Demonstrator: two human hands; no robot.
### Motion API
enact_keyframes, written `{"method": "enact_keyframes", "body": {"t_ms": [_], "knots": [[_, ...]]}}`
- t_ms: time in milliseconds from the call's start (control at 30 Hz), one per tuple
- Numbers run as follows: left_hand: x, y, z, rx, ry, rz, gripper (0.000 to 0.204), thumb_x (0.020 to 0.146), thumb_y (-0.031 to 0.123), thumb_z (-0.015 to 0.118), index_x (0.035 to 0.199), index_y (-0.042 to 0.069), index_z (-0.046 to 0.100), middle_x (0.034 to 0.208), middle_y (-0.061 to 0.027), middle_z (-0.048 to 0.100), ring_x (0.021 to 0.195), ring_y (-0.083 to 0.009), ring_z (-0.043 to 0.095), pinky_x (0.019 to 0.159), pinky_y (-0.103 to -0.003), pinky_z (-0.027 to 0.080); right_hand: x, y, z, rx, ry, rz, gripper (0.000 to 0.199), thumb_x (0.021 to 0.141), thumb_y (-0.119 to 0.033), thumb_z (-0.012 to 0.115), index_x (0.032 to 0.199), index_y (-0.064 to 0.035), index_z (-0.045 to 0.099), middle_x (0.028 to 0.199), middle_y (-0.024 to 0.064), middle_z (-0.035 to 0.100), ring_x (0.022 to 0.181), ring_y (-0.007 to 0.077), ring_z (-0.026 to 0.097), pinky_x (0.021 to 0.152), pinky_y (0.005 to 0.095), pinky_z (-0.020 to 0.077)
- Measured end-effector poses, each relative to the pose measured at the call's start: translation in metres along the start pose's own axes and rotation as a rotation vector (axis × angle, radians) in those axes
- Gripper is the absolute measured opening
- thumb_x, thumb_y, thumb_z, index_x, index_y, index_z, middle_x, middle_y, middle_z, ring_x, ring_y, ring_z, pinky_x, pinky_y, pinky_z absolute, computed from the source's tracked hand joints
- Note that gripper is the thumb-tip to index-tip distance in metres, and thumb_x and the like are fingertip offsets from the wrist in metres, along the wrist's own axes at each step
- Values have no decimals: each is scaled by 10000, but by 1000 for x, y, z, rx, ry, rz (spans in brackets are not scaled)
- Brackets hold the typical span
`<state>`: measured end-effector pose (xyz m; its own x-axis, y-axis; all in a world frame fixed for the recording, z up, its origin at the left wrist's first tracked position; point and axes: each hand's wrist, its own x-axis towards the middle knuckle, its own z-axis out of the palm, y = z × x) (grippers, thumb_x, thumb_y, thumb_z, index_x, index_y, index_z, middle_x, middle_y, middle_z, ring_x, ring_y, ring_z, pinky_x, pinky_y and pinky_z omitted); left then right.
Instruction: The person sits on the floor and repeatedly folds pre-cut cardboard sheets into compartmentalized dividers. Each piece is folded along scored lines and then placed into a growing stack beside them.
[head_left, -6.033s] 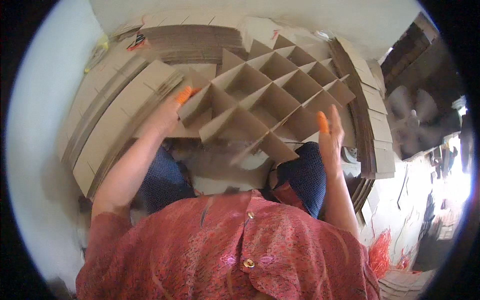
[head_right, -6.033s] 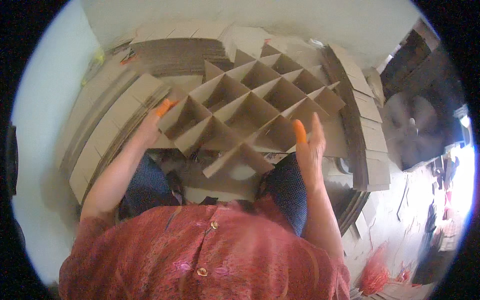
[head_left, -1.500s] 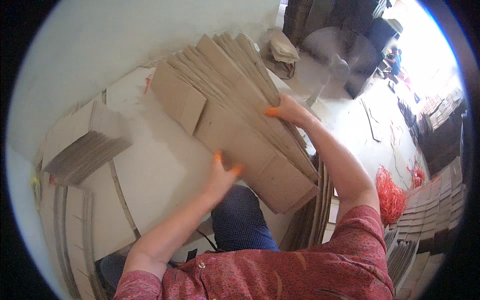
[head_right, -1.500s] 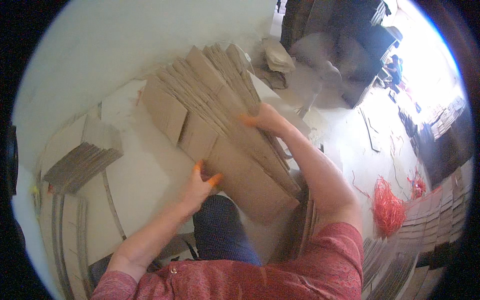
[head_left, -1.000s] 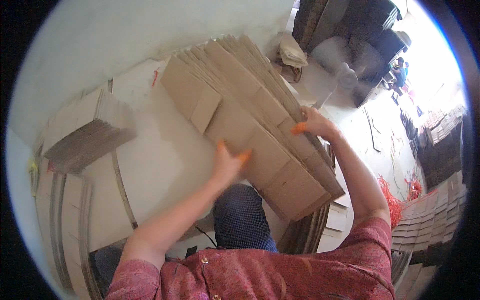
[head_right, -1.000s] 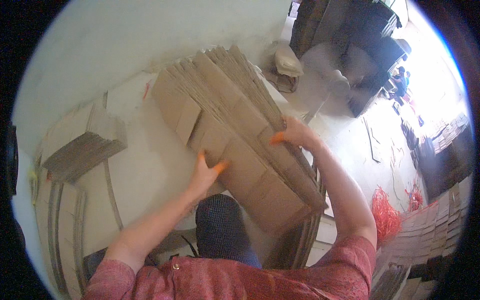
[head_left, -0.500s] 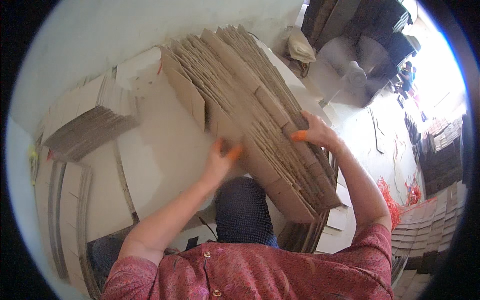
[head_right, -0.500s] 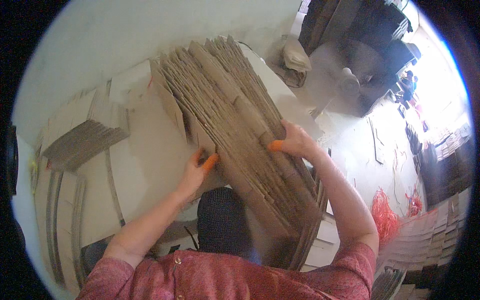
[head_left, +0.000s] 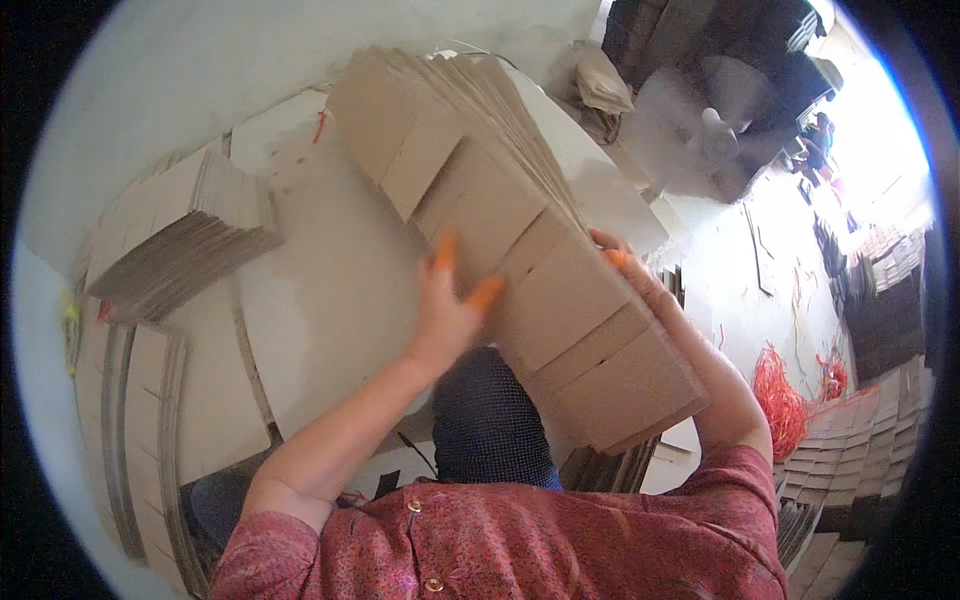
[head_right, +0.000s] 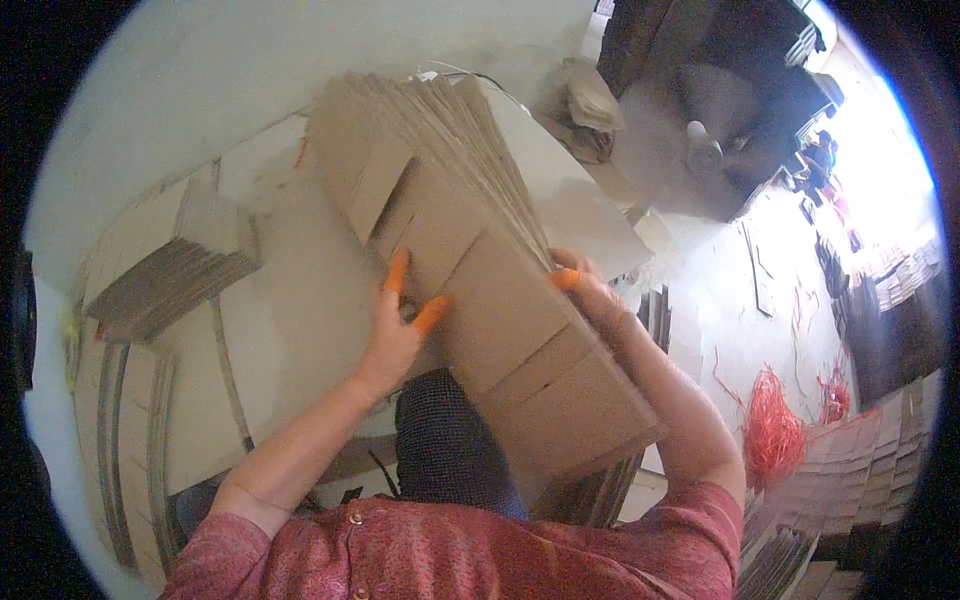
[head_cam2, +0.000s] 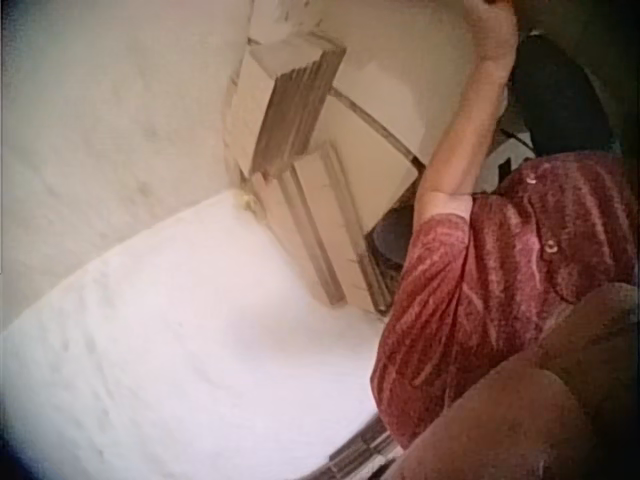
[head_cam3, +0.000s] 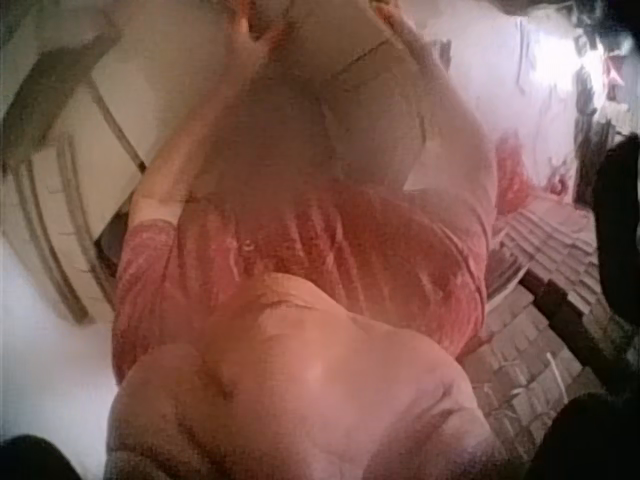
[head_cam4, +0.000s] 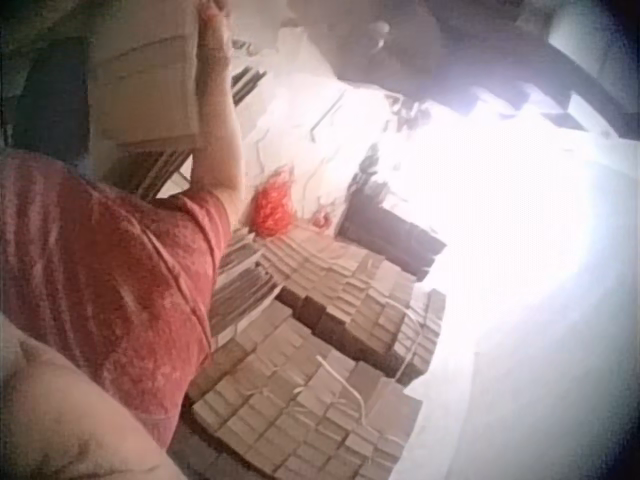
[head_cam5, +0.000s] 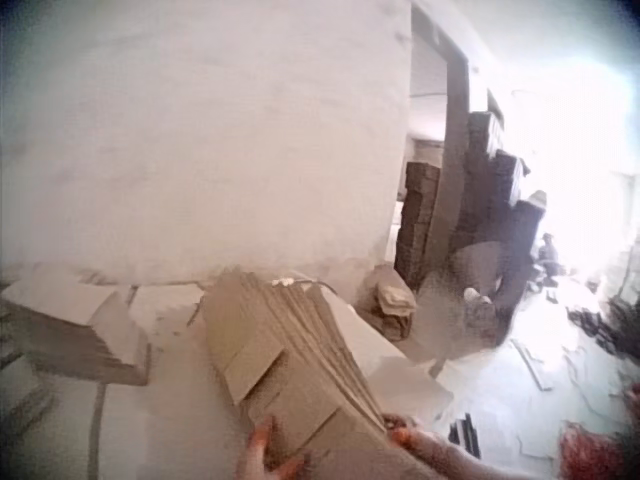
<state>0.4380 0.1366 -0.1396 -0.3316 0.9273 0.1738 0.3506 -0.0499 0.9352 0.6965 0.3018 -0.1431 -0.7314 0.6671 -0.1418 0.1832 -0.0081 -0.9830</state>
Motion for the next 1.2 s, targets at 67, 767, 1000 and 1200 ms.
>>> {"method": "enact_keyframes", "body": {"t_ms": [67,767,1000,1200], "knots": [[6,12,5,139,51,154,794,797,230,751,1400,-19,298,1309,-220,386,1191,-338,431,1011,-404,372,-24,2,0,191,92,79,816,787,-490,628,1383,12,385,1305,173,510,1160,306,514,975,365,426],[38,-27,61,-400,-151,-224,1058,817,586,635,1452,-82,115,1513,-289,145,1423,-357,143,1155,-401,151,-167,124,57,867,690,-76,818,822,-580,533,1404,-32,360,1351,153,473,1203,334,477,1014,421,403],[68,-4,85,-411,-243,-242,1068,783,606,664,1476,-12,137,1490,-240,250,1365,-351,288,1119,-420,249,-148,129,93,1106,756,-325,749,883,-615,394,1405,-80,353,1370,141,451,1254,343,433,1056,472,362],[103,0,58,-390,-403,-326,986,845,564,617,1491,38,91,1457,-224,318,1275,-319,416,979,-422,434,-85,136,89,1206,1037,-163,594,925,-478,404,1363,-77,410,1340,160,484,1212,370,470,1025,496,393]]}}
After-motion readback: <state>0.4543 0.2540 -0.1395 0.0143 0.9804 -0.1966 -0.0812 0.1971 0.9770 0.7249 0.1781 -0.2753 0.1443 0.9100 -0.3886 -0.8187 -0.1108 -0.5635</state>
